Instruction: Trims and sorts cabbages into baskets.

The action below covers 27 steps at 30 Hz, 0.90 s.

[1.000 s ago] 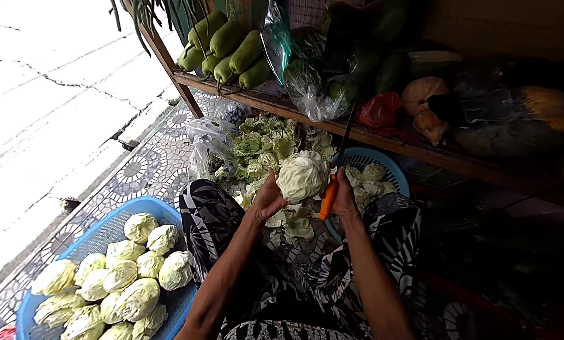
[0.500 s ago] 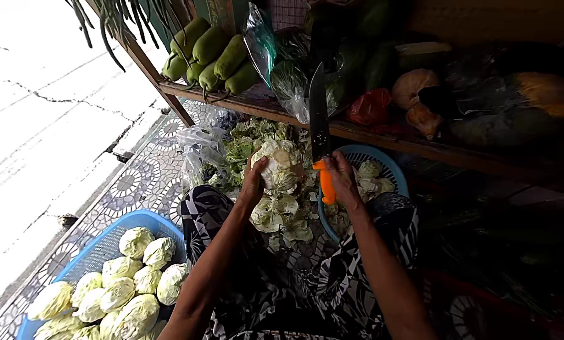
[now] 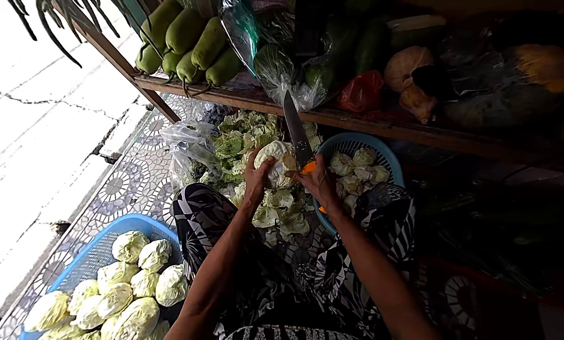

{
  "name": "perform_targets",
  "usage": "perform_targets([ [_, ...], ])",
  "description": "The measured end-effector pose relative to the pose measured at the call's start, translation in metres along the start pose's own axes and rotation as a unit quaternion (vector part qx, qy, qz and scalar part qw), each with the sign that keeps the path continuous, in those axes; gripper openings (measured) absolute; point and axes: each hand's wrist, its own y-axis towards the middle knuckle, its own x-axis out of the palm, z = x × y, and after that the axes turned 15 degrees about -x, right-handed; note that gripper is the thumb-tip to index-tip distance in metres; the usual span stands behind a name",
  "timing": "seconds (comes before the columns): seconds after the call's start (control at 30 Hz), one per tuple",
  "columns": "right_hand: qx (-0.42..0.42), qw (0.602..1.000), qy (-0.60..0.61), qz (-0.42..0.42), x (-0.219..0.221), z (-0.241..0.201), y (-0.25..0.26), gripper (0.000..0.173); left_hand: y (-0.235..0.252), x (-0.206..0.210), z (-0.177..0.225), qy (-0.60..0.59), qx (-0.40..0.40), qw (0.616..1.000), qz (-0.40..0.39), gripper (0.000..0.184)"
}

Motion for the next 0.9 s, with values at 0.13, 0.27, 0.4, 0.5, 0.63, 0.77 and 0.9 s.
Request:
perform_targets([
  [0.13,0.009,1.0,0.005,-0.024,0.006,-0.003,0.0,0.105,0.0,-0.002,0.0,0.021,0.013,1.0,0.018,0.06],
  [0.27,0.034,0.998,0.053,-0.026,0.016,0.0,0.004,0.099,-0.002,-0.005,0.0,0.089,0.036,0.995,0.03,0.064],
  [0.4,0.046,0.993,0.105,-0.017,0.028,0.006,0.008,0.092,-0.005,-0.002,-0.003,0.129,0.088,0.986,0.054,0.069],
  [0.5,0.048,0.987,0.153,-0.019,0.035,0.008,0.009,0.084,-0.007,0.001,-0.006,0.124,0.094,0.985,0.07,0.069],
  [0.63,0.044,0.983,0.174,-0.022,0.04,0.009,0.007,0.074,-0.009,0.005,-0.011,0.122,0.109,0.982,0.098,0.07],
  [0.77,0.031,0.983,0.18,-0.008,0.045,0.009,0.003,0.067,-0.01,0.005,-0.015,0.127,0.144,0.974,0.116,0.074],
  [0.9,0.012,0.986,0.168,0.02,0.043,0.009,0.001,0.064,-0.011,-0.007,0.002,0.193,0.105,0.975,0.047,0.069],
])
